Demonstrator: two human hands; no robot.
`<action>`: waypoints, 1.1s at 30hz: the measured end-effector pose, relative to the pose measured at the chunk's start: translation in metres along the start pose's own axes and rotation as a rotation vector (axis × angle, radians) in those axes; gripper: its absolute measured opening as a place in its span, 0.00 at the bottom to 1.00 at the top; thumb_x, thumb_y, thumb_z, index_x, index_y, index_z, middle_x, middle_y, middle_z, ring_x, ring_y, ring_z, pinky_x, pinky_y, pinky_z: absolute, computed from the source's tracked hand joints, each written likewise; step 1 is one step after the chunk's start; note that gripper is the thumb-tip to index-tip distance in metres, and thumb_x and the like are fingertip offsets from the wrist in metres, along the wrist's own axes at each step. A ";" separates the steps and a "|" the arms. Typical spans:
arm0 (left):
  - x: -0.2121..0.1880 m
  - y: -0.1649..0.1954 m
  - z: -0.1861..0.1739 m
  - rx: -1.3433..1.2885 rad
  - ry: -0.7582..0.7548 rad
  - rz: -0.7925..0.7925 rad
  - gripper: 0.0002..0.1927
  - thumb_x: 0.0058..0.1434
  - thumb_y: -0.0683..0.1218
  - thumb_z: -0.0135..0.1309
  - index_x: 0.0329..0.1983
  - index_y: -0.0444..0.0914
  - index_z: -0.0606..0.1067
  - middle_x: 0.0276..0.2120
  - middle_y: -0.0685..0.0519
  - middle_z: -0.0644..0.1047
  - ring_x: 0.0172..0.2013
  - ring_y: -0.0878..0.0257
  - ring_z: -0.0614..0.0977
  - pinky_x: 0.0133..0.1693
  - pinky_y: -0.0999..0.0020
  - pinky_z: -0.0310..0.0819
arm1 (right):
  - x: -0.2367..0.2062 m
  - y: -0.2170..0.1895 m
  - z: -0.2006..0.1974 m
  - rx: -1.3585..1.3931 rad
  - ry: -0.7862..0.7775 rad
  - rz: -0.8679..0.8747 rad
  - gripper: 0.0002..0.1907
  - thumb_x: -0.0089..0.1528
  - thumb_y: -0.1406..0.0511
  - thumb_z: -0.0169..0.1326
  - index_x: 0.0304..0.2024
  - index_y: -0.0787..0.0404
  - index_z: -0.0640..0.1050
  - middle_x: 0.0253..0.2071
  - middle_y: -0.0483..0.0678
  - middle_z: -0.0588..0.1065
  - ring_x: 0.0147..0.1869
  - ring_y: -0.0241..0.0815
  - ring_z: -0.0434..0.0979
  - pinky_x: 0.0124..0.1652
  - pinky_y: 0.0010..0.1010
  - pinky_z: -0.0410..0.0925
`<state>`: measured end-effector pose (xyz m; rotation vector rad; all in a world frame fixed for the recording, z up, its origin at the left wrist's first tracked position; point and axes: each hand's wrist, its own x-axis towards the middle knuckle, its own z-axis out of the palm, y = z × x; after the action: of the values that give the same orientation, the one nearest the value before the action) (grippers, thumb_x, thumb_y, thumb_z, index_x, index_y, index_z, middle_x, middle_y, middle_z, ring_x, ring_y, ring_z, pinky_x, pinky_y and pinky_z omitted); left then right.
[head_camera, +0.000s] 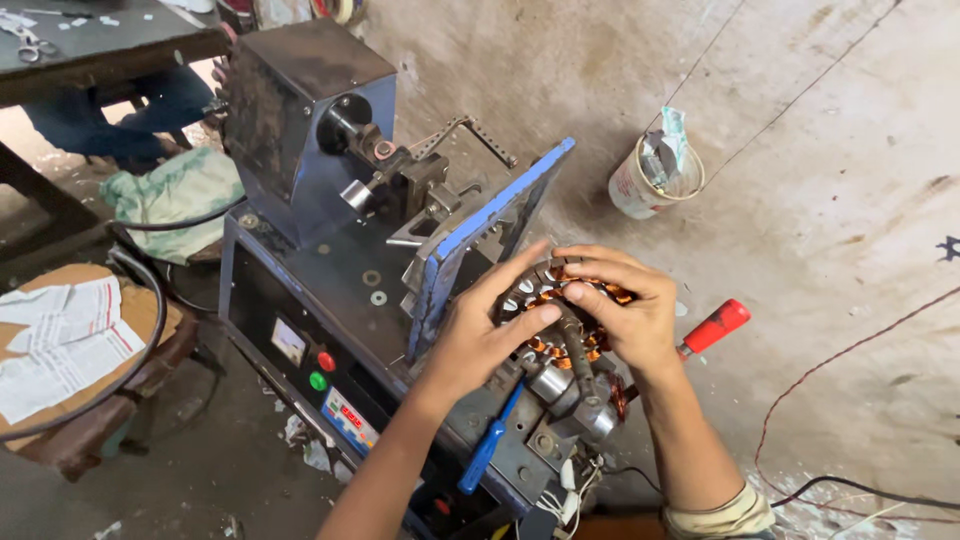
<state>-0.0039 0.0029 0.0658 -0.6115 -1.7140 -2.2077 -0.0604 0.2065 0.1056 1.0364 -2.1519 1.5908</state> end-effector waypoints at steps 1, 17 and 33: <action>0.005 -0.007 0.003 -0.135 -0.005 -0.036 0.34 0.64 0.45 0.60 0.71 0.31 0.65 0.63 0.45 0.74 0.62 0.58 0.75 0.62 0.62 0.68 | 0.004 0.000 -0.003 0.025 -0.026 0.012 0.11 0.60 0.74 0.63 0.46 0.67 0.83 0.53 0.58 0.81 0.56 0.46 0.82 0.56 0.33 0.73; 0.015 -0.096 0.025 -1.372 0.326 -0.030 0.21 0.71 0.52 0.53 0.63 0.38 0.72 0.58 0.51 0.76 0.60 0.57 0.76 0.64 0.53 0.68 | 0.061 -0.045 0.032 -0.449 -0.259 -0.074 0.12 0.61 0.68 0.66 0.47 0.60 0.84 0.50 0.51 0.82 0.53 0.43 0.84 0.54 0.31 0.74; 0.024 -0.142 0.024 -1.246 0.510 -0.091 0.44 0.49 0.60 0.71 0.65 0.39 0.69 0.59 0.54 0.72 0.58 0.58 0.75 0.54 0.53 0.73 | 0.066 -0.056 0.062 -0.600 -0.262 -0.132 0.11 0.62 0.70 0.67 0.47 0.66 0.83 0.45 0.53 0.82 0.47 0.44 0.83 0.48 0.32 0.73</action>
<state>-0.0870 0.0640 -0.0377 -0.1203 0.0052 -2.9488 -0.0572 0.1164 0.1629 1.1821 -2.4329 0.6951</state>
